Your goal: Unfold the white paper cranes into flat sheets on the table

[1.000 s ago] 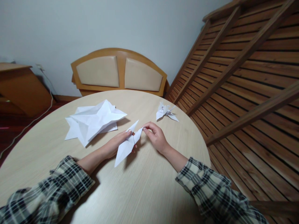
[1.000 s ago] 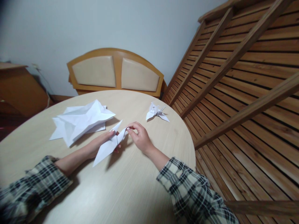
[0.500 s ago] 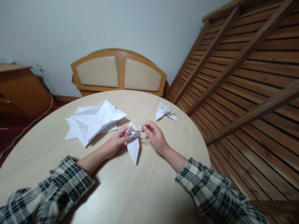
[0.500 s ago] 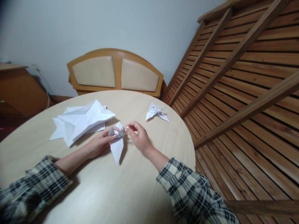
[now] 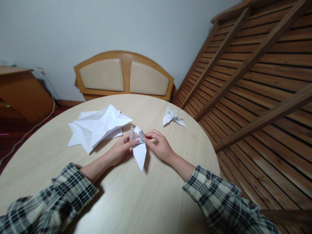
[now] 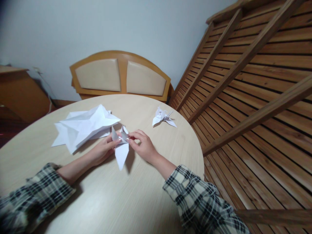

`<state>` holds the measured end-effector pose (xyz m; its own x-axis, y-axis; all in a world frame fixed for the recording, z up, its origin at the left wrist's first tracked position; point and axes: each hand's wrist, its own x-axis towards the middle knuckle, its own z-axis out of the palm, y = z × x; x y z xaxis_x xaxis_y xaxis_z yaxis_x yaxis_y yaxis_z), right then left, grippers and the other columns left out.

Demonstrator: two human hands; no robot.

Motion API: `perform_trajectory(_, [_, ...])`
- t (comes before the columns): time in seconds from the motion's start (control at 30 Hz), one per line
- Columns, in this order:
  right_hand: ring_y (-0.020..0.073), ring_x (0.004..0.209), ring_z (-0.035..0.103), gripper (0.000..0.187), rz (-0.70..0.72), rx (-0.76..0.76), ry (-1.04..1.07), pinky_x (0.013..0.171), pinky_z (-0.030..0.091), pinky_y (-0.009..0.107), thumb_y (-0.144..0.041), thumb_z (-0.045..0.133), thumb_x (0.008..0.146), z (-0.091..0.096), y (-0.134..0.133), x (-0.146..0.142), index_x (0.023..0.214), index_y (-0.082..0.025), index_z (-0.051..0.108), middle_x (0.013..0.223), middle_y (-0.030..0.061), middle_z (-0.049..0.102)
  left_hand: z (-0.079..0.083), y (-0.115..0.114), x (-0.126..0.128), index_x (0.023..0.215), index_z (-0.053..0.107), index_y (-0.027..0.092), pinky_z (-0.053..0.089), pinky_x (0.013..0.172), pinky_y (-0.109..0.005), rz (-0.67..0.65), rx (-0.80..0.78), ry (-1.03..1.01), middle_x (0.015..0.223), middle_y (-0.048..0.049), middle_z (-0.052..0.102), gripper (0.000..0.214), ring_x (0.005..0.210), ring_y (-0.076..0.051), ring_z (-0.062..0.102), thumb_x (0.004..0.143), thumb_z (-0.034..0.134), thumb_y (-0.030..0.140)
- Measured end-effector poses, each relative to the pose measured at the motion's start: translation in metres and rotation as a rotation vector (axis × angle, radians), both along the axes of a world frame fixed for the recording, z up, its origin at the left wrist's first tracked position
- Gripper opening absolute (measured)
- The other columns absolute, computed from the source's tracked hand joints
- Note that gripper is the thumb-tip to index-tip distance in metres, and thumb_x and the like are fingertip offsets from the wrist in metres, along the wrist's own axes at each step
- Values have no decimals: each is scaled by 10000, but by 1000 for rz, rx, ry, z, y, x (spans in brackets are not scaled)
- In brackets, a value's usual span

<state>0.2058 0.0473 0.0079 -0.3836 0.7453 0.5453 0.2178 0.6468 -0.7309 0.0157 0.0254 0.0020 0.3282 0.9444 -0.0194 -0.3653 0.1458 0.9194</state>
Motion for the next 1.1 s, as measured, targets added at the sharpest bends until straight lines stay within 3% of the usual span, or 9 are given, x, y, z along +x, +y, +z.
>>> perform_trajectory(0.23, [140,767,588,48,-46,-147,57,716,471,293,-224,624,849,-4,1,-3,828,-193,653,800,2,613,-6,1,0,894,659,157,463,615,-259,14,-53,19,783,-34,636,262,676,-137,568,838,655,413])
perform_trajectory(0.37, [142,774,597,56,-66,-169,94,718,483,297,-251,631,846,-8,2,-5,833,-201,651,821,5,634,-4,1,2,846,674,139,432,565,-222,160,41,92,740,-24,642,234,627,-111,551,813,691,371])
perform_trajectory(0.53, [150,870,614,115,-31,-101,71,797,507,329,-237,582,884,-6,-3,-6,968,-231,660,946,27,658,1,1,3,823,664,150,502,567,-245,202,-18,53,727,-27,662,224,600,-126,606,818,674,374])
perform_trajectory(0.7, [163,921,630,354,12,-156,102,858,520,368,-224,647,832,-1,-9,-7,1177,-266,579,999,30,650,0,4,0,899,659,163,569,643,-279,191,-91,-25,849,-37,699,150,644,-131,648,774,688,241])
perform_trajectory(0.9, [153,860,623,242,10,-297,220,814,525,346,-252,661,803,-6,-8,-13,1020,-231,558,902,13,616,1,2,0,816,639,168,541,577,-269,136,-61,6,721,-28,662,191,599,-139,623,817,657,358])
perform_trajectory(1.1, [137,775,622,153,66,-393,232,736,532,310,-211,616,767,-15,-6,-18,904,-221,550,851,-5,620,5,0,2,804,644,159,459,528,-244,182,51,92,735,-42,626,242,612,-130,547,838,634,398])
